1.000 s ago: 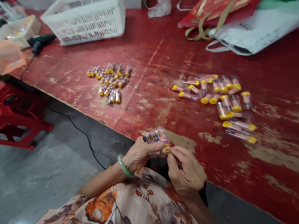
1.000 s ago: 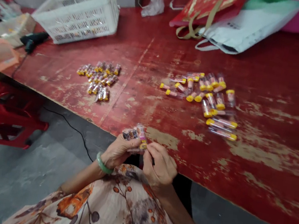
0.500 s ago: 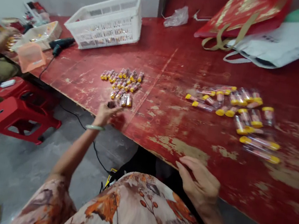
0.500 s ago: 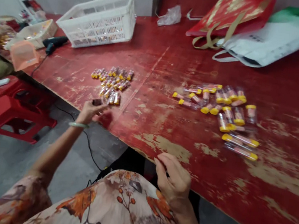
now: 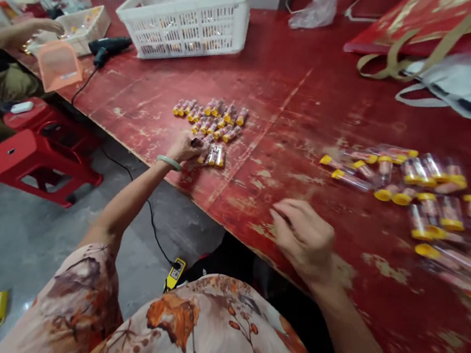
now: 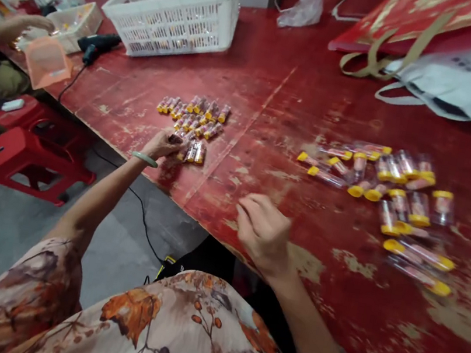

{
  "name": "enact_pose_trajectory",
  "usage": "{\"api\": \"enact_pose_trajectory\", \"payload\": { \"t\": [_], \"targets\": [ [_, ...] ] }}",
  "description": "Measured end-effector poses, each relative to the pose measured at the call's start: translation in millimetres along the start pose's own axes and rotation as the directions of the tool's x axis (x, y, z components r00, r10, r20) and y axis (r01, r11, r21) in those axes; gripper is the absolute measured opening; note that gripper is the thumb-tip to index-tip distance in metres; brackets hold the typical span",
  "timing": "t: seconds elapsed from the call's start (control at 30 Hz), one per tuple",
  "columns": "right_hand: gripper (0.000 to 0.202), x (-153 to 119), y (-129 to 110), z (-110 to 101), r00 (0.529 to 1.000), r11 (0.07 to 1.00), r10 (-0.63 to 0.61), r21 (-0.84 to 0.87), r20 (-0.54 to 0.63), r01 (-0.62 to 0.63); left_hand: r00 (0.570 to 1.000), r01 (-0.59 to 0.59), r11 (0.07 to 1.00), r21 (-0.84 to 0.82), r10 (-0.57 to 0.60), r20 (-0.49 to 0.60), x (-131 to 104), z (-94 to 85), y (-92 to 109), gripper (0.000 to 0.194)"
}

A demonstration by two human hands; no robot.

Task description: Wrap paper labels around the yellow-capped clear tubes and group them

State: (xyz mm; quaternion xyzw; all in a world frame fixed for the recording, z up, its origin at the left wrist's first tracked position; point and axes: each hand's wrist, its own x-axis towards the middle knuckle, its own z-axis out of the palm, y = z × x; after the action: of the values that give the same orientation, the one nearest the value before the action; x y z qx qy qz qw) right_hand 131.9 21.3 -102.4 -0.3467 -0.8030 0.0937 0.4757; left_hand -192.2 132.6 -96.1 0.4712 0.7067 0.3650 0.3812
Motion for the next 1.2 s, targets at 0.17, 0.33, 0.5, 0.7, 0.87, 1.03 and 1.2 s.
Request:
{"api": "enact_pose_trajectory", "payload": {
  "t": [0.17,0.33,0.5,0.7,0.87,1.03,1.2],
  "targets": [
    [0.021,66,6,101,0.966,0.955,-0.159,-0.216,0.202,0.202,0.994,0.067,0.973,-0.219,-0.084,-0.072,-25,-0.3,-22,0.027],
    [0.023,94,7,163,0.881,0.88,-0.256,-0.281,0.398,0.383,0.978,0.156,0.707,-0.69,-0.21,0.006,-62,2.7,-43,0.032],
    [0.031,92,19,168,0.856,0.864,-0.326,-0.241,0.401,0.442,0.954,0.227,0.491,-0.841,-0.287,0.09,-78,8.6,-48,0.02],
    [0.027,86,20,154,0.883,0.855,-0.358,-0.273,0.302,0.44,0.909,0.287,0.409,-0.866,-0.401,0.112,-86,15.0,-44,0.007],
    [0.03,98,16,174,0.813,0.781,-0.423,-0.295,0.399,0.551,0.899,0.259,0.399,-0.88,-0.433,0.068,-91,13.9,-44,0.009],
    [0.03,81,25,153,0.828,0.797,-0.427,-0.281,0.365,0.535,0.901,0.287,0.383,-0.878,-0.418,0.113,-105,18.2,-45,0.011],
    [0.021,34,28,96,0.86,0.846,-0.452,-0.191,0.237,0.498,0.858,0.485,0.335,-0.808,-0.363,0.364,-127,47.9,-28,0.031]
  ]
}}
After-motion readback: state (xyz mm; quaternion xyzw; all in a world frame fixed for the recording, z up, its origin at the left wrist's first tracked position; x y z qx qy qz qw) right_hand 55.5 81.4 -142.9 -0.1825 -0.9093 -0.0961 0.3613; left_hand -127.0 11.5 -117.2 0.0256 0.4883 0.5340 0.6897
